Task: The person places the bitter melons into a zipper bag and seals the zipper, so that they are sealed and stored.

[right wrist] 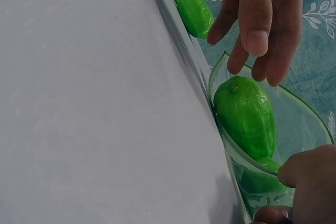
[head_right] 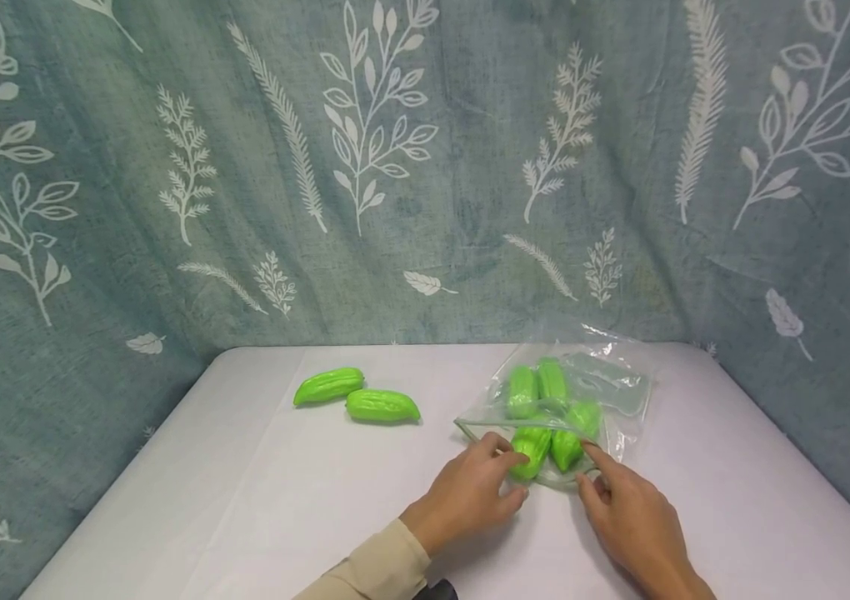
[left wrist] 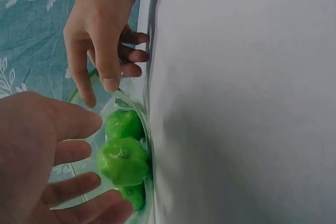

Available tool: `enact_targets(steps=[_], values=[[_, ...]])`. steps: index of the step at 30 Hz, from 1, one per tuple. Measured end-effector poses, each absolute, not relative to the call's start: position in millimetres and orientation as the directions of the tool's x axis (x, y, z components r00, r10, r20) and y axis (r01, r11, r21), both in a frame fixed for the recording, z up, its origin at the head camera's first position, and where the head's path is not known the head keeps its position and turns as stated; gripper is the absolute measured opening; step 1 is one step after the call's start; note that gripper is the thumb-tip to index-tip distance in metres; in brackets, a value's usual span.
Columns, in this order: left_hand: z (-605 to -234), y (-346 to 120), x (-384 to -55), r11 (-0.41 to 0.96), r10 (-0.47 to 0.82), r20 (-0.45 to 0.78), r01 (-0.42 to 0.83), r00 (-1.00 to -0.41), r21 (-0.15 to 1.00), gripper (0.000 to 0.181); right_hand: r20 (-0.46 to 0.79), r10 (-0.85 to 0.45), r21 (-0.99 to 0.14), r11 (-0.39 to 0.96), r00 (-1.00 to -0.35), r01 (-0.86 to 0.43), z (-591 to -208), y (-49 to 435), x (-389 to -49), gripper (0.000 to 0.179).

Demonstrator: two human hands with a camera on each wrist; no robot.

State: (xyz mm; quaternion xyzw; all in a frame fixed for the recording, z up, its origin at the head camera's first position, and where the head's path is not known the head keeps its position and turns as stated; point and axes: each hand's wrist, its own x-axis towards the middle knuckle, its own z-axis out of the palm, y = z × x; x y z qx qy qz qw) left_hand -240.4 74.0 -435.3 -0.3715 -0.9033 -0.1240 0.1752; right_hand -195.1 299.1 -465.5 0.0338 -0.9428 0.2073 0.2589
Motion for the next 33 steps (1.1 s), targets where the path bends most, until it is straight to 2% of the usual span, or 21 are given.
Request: enact_targets(steps=[7,13,22,33], values=[[-435,73,-232,0.666,0.677,0.416,0.746,-0.607,0.005,0.034,0.49,0.049,-0.373,0.914,-0.87,-0.159,-465,300,-195,0.045],[-438,75,-230,0.665,0.691,0.373,0.747,-0.62,0.009,0.039,0.494,0.046,-0.374,0.913,-0.868,-0.164,-466,299,-195,0.044],[-438,79,-232,0.658,0.692,0.39,0.753,-0.608,0.006,0.038,0.505,0.044,-0.371,0.913,-0.862,-0.171,-467,299,-196,0.043],[-439,90,-235,0.668,0.691,0.364,0.744,-0.624,0.007,0.037,0.486,0.044,-0.371,0.915,-0.873,-0.161,-466,299,-195,0.043]])
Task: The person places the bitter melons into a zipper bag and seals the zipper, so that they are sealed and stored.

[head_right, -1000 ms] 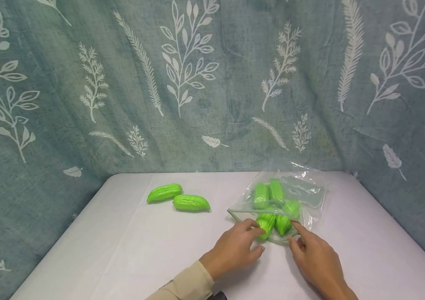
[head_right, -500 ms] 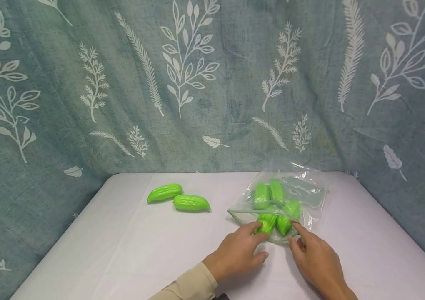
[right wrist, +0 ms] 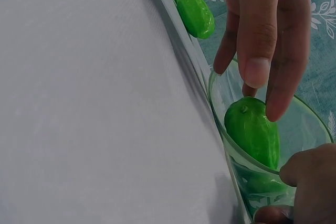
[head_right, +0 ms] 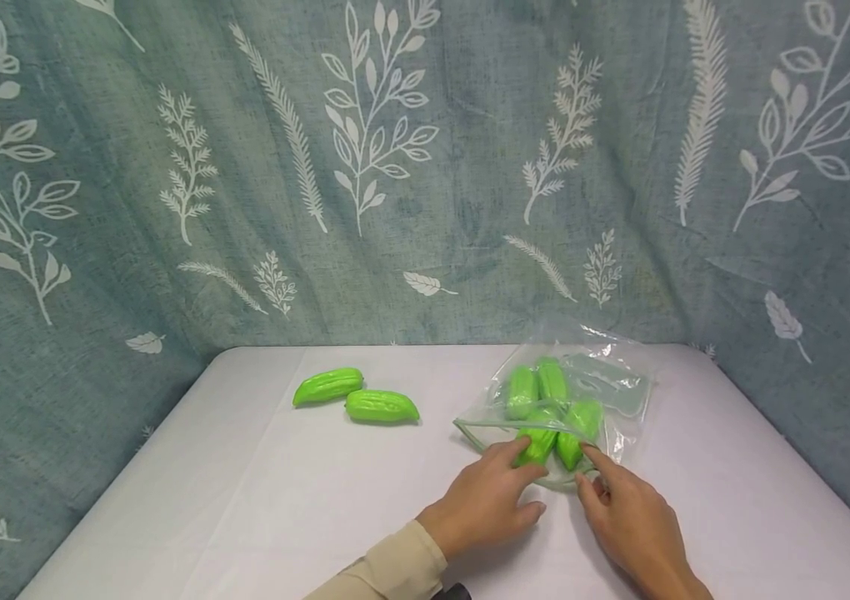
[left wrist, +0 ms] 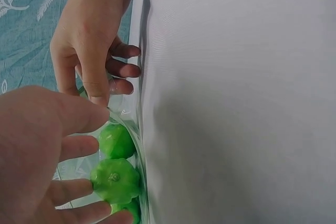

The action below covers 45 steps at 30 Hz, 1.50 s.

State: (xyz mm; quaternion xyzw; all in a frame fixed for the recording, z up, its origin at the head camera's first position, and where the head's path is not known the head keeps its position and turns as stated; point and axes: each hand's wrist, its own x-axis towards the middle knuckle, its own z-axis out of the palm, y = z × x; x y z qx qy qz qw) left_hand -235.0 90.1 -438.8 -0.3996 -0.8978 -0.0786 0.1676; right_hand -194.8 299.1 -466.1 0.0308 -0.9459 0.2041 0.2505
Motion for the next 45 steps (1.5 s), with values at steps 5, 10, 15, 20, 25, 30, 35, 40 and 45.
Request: enact_targets(steps=[5,10,15,20,25,30,35,40,45], values=[[-439,93,-238,0.665,0.695,0.37,0.747,-0.617,-0.003,0.036,0.501,0.04,-0.367,0.914,-0.865,-0.17,-465,299,-195,0.043],[-438,95,-239,0.668,0.699,0.348,0.744,-0.625,-0.004,0.038,0.489,0.041,-0.37,0.914,-0.872,-0.164,-465,299,-196,0.043],[-438,93,-237,0.664,0.714,0.284,0.747,-0.639,0.013,0.041,0.472,0.048,-0.373,0.916,-0.88,-0.15,-465,299,-196,0.043],[-437,89,-232,0.636,0.75,0.244,0.772,-0.615,-0.008,0.042,0.464,0.051,-0.372,0.917,-0.884,-0.142,-464,299,-195,0.044],[-439,84,-226,0.615,0.773,0.242,0.786,-0.587,-0.058,0.041,0.461,0.052,-0.375,0.916,-0.886,-0.142,-465,299,-194,0.044],[-442,82,-224,0.618,0.774,0.23,0.783,-0.589,-0.072,0.042,0.474,0.055,-0.374,0.916,-0.879,-0.144,-467,299,-193,0.043],[-442,84,-225,0.616,0.775,0.247,0.783,-0.582,-0.089,0.042,0.48,0.055,-0.371,0.917,-0.875,-0.145,-467,299,-193,0.043],[-440,87,-230,0.615,0.775,0.249,0.784,-0.581,-0.083,0.042,0.488,0.054,-0.369,0.917,-0.871,-0.15,-466,299,-194,0.043],[-440,89,-235,0.607,0.775,0.261,0.793,-0.576,-0.054,0.041,0.49,0.056,-0.372,0.916,-0.87,-0.15,-466,299,-195,0.043]])
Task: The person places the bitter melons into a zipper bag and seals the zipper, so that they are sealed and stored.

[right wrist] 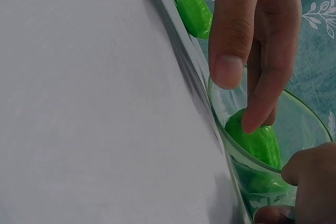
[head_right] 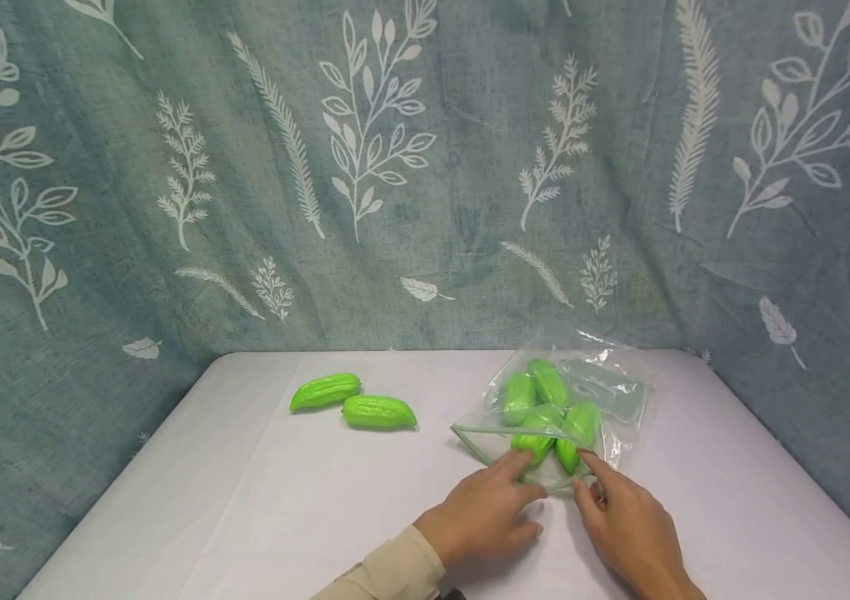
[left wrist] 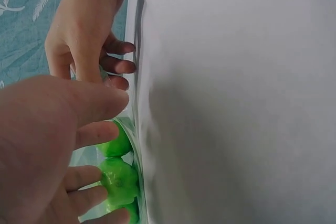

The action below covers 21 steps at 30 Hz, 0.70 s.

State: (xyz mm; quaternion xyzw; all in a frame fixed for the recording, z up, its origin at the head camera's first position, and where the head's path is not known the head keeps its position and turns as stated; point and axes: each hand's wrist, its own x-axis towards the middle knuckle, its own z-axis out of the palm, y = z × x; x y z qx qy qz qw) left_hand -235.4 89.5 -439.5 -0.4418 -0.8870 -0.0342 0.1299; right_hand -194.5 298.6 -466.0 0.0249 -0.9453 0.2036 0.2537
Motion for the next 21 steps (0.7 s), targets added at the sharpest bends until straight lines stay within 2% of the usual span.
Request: enact_targets(steps=[21], values=[[-443,100,-250,0.602,0.763,0.255,0.797,-0.594,0.055,0.037,0.467,0.059,-0.379,0.915,-0.882,-0.139,-465,300,-194,0.042]])
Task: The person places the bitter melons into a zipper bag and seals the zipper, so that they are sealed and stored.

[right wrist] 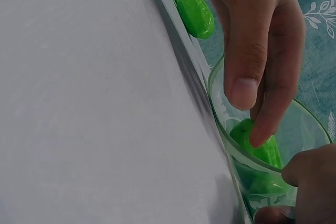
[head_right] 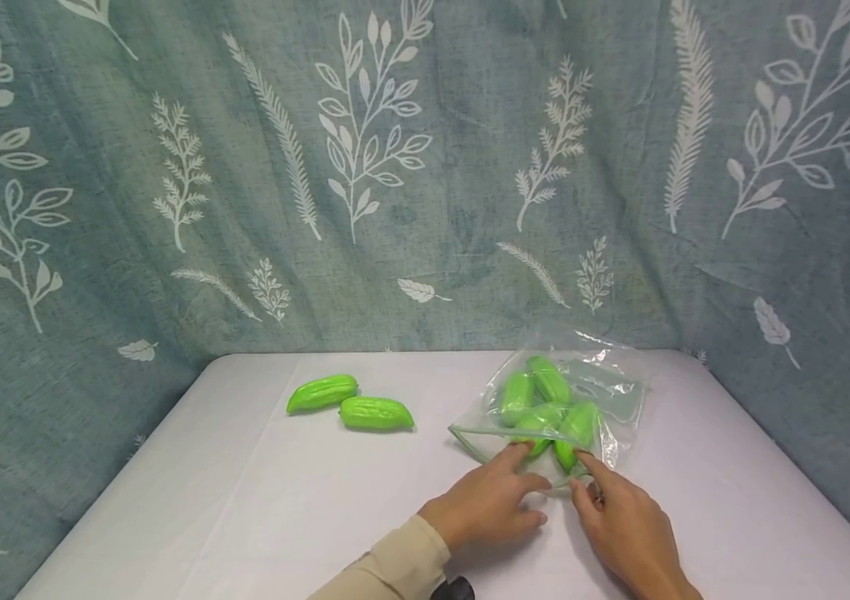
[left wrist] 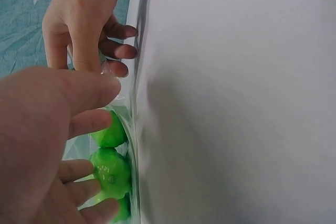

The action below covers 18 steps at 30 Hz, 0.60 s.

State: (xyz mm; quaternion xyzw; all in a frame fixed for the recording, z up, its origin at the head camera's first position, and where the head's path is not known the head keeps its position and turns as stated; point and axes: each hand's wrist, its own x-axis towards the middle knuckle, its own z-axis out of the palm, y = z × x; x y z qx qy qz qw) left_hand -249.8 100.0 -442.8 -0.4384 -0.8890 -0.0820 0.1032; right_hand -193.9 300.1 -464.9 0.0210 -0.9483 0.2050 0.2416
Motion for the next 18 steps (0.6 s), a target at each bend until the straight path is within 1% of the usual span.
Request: enact_targets(steps=[6,10,13,15,18], values=[[-445.2,94.9,-248.0,0.606,0.762,0.204,0.788,-0.614,0.107,0.039,0.43,0.06,-0.386,0.914,-0.901,-0.124,-461.8,300.0,-193.4,0.044],[-445.2,92.2,-245.6,0.599,0.768,0.2,0.793,-0.608,0.11,0.039,0.42,0.067,-0.376,0.921,-0.905,-0.107,-459.7,300.7,-193.8,0.046],[-444.7,91.0,-244.4,0.592,0.775,0.195,0.799,-0.601,0.107,0.039,0.396,0.087,-0.388,0.918,-0.914,-0.081,-459.2,300.9,-192.9,0.049],[-444.5,90.7,-243.7,0.589,0.779,0.191,0.802,-0.597,0.102,0.039,0.405,0.106,-0.392,0.918,-0.908,-0.068,-459.5,301.0,-192.3,0.05],[-444.6,91.2,-243.1,0.584,0.786,0.182,0.806,-0.591,0.096,0.038,0.459,0.119,-0.381,0.922,-0.881,-0.074,-460.6,301.5,-192.2,0.043]])
